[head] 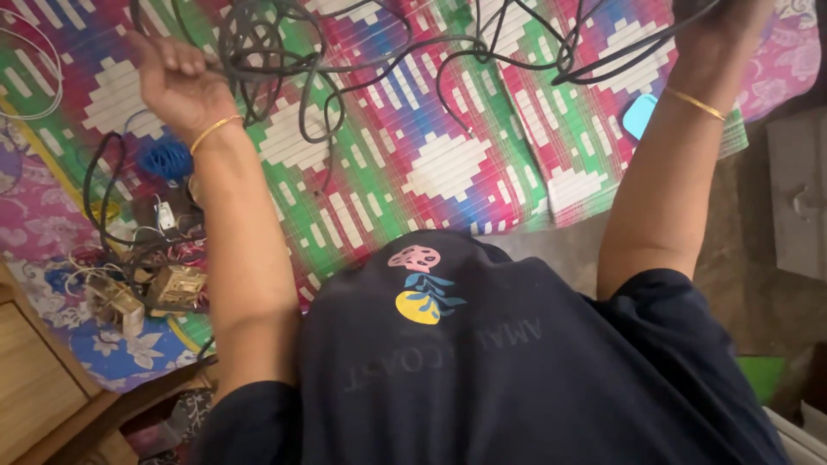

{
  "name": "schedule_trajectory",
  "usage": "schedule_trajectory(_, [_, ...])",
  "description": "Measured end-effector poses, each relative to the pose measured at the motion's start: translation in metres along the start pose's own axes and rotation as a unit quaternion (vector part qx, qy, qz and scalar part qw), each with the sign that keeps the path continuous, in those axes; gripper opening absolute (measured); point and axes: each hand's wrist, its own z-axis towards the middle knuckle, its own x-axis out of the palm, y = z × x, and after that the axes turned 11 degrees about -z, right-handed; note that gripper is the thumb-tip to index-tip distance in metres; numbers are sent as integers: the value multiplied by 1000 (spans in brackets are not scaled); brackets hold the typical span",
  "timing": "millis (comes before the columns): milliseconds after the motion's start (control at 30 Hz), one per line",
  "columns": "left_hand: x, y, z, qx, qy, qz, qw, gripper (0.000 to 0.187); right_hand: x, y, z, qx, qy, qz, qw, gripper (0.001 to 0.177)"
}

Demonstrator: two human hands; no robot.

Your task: The person repeatedly handles a tangled bundle of black cables on a patterned tablecloth, attempting to separate and straighten the cords. The hands pull and lift sections of the cables, but the bundle remains largely tangled by the end of the clip.

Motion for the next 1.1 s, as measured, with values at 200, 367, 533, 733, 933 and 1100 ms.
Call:
schedule_trajectory(200, [-6,12,-12,-71,8,-13,997,36,22,-23,-24,63,-18,-125,990,30])
schedule_trajectory(367, [7,20,-21,-41,-55,7,998,18,46,-80,-20,-157,-177,-550,801,53])
schedule_trajectory(533, [1,23,-28,-99,-33,-6,995,38,159,-26,-62,-331,-174,-417,828,25])
schedule_trajectory(733, [22,34,-49,-93,-13,8,996,37,267,-77,-81,127,232,-233,936,34])
schedule_trajectory(933, [14,39,-74,-106,-42,-2,993,30,323,-134,-70,190,244,64,949,39])
schedule_trajectory(1100, [37,54,-122,-242,-139,127,952,35,334,-94,-67,272,128,363,882,32])
